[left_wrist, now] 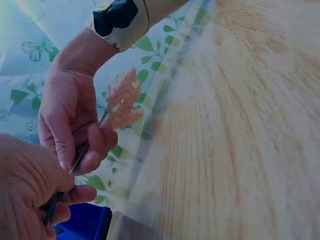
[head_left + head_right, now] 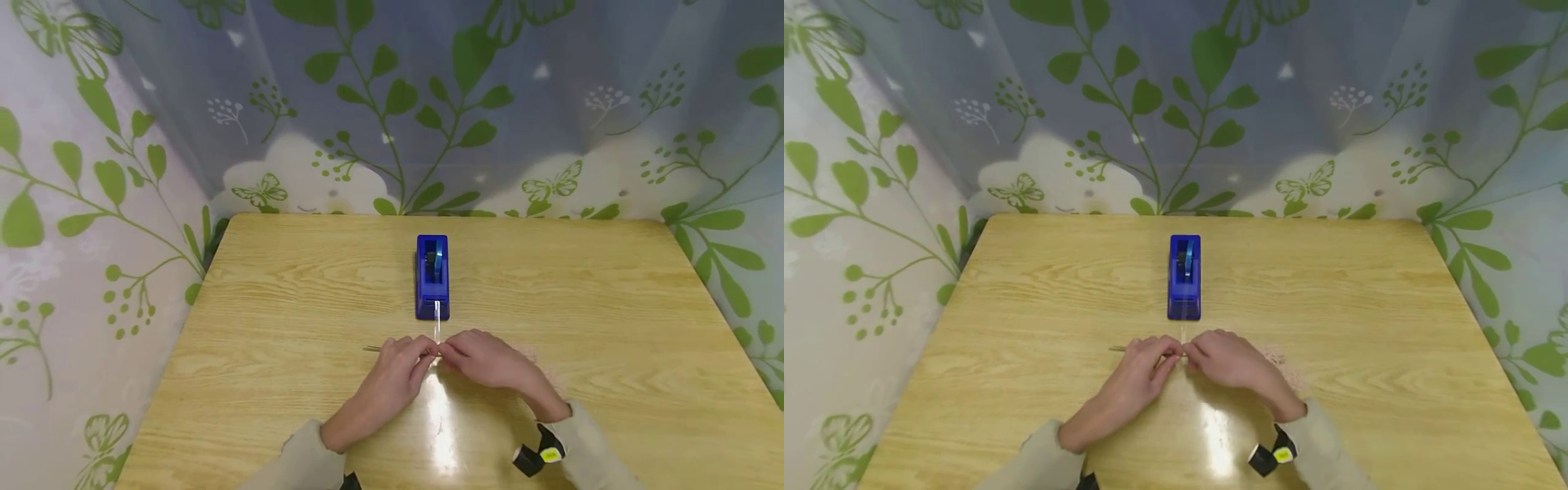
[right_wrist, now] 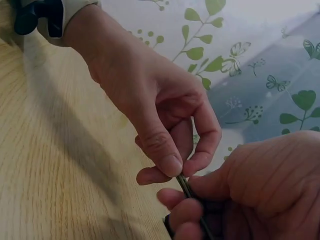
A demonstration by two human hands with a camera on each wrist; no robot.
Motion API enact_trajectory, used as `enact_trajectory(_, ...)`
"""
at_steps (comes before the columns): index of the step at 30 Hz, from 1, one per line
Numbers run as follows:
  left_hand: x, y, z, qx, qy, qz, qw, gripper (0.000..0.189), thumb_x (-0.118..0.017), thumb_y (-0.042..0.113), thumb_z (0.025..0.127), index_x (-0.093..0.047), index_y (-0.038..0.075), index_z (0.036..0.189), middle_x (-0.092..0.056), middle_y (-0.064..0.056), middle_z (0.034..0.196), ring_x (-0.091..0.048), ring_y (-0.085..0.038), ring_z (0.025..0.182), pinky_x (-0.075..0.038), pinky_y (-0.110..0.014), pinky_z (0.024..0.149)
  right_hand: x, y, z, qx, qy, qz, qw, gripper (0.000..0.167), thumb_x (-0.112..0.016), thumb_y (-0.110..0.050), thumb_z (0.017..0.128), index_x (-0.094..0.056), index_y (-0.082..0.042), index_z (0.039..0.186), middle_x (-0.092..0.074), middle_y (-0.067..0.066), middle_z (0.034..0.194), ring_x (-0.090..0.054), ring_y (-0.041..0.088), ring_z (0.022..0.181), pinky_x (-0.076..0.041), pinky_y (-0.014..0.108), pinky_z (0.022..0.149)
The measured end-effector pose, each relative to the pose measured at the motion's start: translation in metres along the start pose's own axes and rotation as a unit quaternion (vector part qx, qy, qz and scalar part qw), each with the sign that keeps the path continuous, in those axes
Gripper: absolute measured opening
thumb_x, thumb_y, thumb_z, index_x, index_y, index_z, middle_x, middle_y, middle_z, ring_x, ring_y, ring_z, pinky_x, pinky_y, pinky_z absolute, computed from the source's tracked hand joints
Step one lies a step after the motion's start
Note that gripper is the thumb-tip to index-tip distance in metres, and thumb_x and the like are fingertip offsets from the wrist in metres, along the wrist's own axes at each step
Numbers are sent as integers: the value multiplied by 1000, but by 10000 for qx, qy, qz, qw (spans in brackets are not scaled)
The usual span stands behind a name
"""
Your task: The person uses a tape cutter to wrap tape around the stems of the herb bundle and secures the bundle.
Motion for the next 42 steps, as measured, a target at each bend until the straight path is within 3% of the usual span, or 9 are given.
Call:
enact_trajectory(4, 0, 0, 0, -166, 124, 57, 9998, 7, -72, 7, 97, -71, 12, 102, -73, 2, 85, -55, -9, 70, -35, -24, 70, 1, 7, 0, 195, -263, 311, 9990, 38, -47, -22, 113, -67, -10, 83, -52, -10, 67, -44, 5, 59, -40, 24, 59)
enact_trajectory(10, 0, -1, -1, -344, 265, 219, 9988, 5, -72, 7, 97, -72, 12, 98, -71, 5, 81, -53, -9, 67, -34, -23, 68, 8, 9, -3, 814, -572, 351, 9944, 25, -52, -4, 108, -68, -6, 90, -54, -9, 67, -47, 2, 59, -45, 23, 60)
enact_trajectory(15, 2, -2, -2, -363, 333, 360, 9981, 8, -74, 9, 97, -77, 14, 101, -73, 5, 84, -54, -8, 67, -36, -23, 68, 10, 7, -1, 1157, -326, -47, 9927, 18, -60, -4, 103, -74, -7, 93, -52, -13, 67, -43, -1, 59, -40, 20, 57)
enact_trajectory(22, 4, -2, -1, -287, 308, 258, 9988, 15, -75, 7, 95, -82, 15, 106, -79, 6, 88, -53, -5, 66, -36, -21, 66, 7, 4, 0, 1184, -4, -272, 9926, 18, -65, -3, 98, -74, -10, 84, -45, -16, 63, -37, -3, 55, -33, 17, 53)
enact_trajectory(34, 1, -5, -3, 36, 351, -120, 9993, 17, -78, 4, 93, -83, 13, 106, -79, 5, 89, -55, -2, 68, -43, -23, 68, 9, 7, -3, 1350, 291, -552, 9889, 13, -71, -2, 95, -82, -7, 99, -52, -13, 66, -38, -3, 59, -36, 17, 54)
enact_trajectory(39, 0, -6, -3, 105, 225, -316, 9992, 18, -75, 2, 94, -82, 10, 109, -80, 0, 93, -58, -3, 72, -49, -19, 69, 11, 13, 0, 1325, 247, -189, 9907, 13, -72, -5, 97, -83, -6, 104, -66, -10, 76, -46, -2, 63, -44, 19, 57)
enact_trajectory(42, -1, -6, -3, 92, 206, -488, 9986, 19, -74, 0, 94, -81, 8, 111, -80, -4, 96, -63, -7, 76, -52, -15, 68, 12, 21, 3, 1244, 0, 280, 9918, 15, -67, -10, 102, -81, -6, 100, -61, -11, 73, -45, -1, 63, -42, 19, 58)
Point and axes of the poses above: each hand's wrist, its own z-axis towards the middle knuckle, its own x-axis out of the back of the hand, y = z × x, the point moved 2 cm from there along z, towards the middle knuckle
